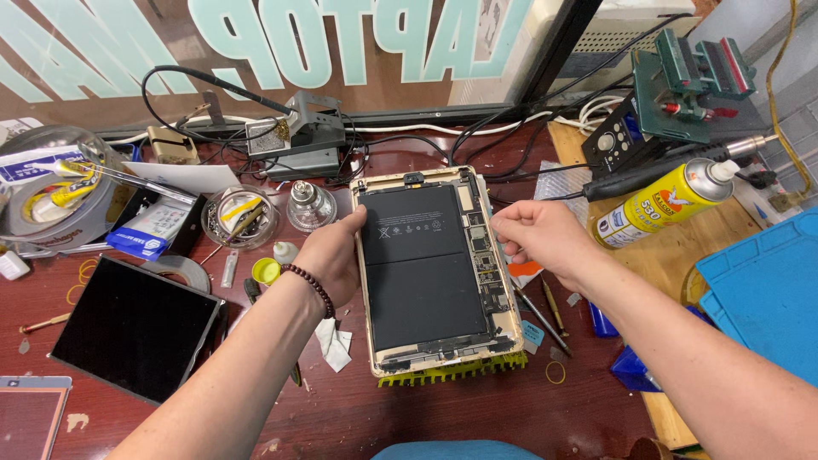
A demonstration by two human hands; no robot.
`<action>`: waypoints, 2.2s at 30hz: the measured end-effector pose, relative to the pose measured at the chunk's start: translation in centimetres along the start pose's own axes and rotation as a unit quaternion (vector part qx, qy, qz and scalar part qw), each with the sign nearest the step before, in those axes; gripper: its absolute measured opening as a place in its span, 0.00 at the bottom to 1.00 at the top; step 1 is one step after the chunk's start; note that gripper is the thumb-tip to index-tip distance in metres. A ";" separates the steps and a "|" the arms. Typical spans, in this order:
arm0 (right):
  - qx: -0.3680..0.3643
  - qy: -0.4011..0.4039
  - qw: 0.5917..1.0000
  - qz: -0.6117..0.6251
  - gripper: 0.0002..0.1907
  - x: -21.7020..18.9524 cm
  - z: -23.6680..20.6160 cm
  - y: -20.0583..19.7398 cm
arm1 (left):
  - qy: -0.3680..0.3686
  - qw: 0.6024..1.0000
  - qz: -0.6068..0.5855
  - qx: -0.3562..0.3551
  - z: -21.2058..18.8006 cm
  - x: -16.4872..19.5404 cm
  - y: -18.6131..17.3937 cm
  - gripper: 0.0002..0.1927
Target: The person aligns a replacement screen assembly over an opened tablet body and presses it into place along the edges. They then lift the tablet, hold it up, and press around the frame while checking the fitted screen.
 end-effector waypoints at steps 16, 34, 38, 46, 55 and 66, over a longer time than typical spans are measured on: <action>-0.098 0.119 0.945 0.289 0.11 3.9 -4.8 2.8 | -0.001 0.999 -0.040 0.002 -2.1 -0.8 0.3 0.21; -0.027 0.059 0.982 0.177 0.17 2.2 -5.3 1.9 | 0.016 0.996 -0.087 0.010 -5.7 1.2 -2.1 0.24; 0.006 0.003 0.996 0.092 0.18 1.3 -4.2 1.3 | 0.037 0.991 -0.121 0.043 -7.0 2.5 -3.2 0.22; 0.013 0.019 0.993 0.117 0.14 1.6 -3.2 1.3 | 0.029 0.989 -0.146 0.017 -6.0 2.2 -1.9 0.21; 0.067 -0.060 0.995 0.049 0.09 0.3 -1.5 0.6 | 0.030 0.989 -0.142 0.026 -5.5 3.3 -1.1 0.20; -0.037 0.095 0.991 0.088 0.12 0.8 -0.4 0.5 | 0.026 0.983 -0.177 0.043 -6.1 3.9 -2.4 0.19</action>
Point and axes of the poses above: each hand's wrist, its own z-axis towards the middle knuckle, its own y-axis out of the palm, x = y × z, the point moved 10 cm from there along z, towards the middle knuckle, and after that the axes turned 6 degrees about x, right-handed, at the moved point
